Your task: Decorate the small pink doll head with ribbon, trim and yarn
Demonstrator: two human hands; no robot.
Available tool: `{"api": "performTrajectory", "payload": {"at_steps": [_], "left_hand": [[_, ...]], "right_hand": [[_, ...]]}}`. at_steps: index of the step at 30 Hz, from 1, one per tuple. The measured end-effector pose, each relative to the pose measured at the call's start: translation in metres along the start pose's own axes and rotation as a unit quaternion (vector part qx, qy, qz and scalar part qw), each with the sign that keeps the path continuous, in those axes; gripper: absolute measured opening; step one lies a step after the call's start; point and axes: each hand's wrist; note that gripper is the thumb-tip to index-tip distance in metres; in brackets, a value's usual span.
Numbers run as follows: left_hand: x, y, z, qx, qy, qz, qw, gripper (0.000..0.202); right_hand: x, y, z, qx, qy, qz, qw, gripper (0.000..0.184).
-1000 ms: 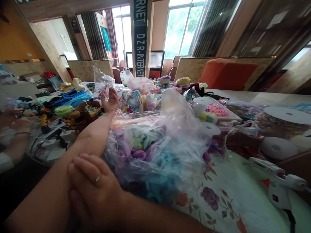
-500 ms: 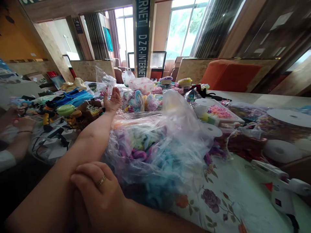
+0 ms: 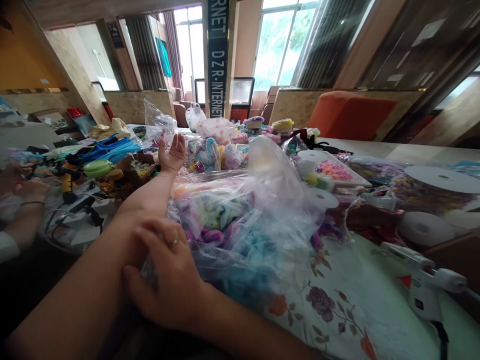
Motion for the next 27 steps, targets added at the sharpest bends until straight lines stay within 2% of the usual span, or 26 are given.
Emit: {"api": "performTrajectory", "payload": {"at_steps": [3,8,13,18,20,23,27], "left_hand": [[-0.001,0.001,0.002,0.013,0.001,0.014,1.000,0.036],[-0.003,0.005,0.002,0.004,0.022,0.062,0.998,0.041],[-0.007,0.011,0.000,-0.001,0.062,0.101,0.993,0.047],[-0.004,0.017,-0.001,0.006,0.074,0.122,0.990,0.043],[-0.002,0.019,-0.001,0.009,0.071,0.123,0.990,0.042],[-0.002,0.019,-0.001,0.010,0.070,0.110,0.991,0.039],[-0.004,0.021,-0.002,0.002,0.062,0.072,0.995,0.040]], "right_hand": [[-0.002,-0.001,-0.001,-0.014,0.009,0.003,1.000,0.047],[-0.006,-0.001,-0.001,0.001,0.042,-0.032,0.999,0.031],[0.003,-0.003,-0.005,-0.002,-0.007,0.048,0.999,0.036],[-0.006,-0.007,0.003,0.002,0.054,-0.014,0.998,0.027],[-0.004,-0.005,0.003,-0.003,0.038,-0.011,0.999,0.027],[0.002,-0.002,-0.001,0.001,-0.023,0.029,0.999,0.035],[-0.002,-0.004,-0.001,-0.014,-0.005,0.002,1.000,0.035]]}}
Point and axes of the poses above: each hand's wrist, its own z-axis away from the middle knuckle, its own y-axis out of the back of the hand, x = y × z, and after that the axes turned 9 degrees about y, right-handed
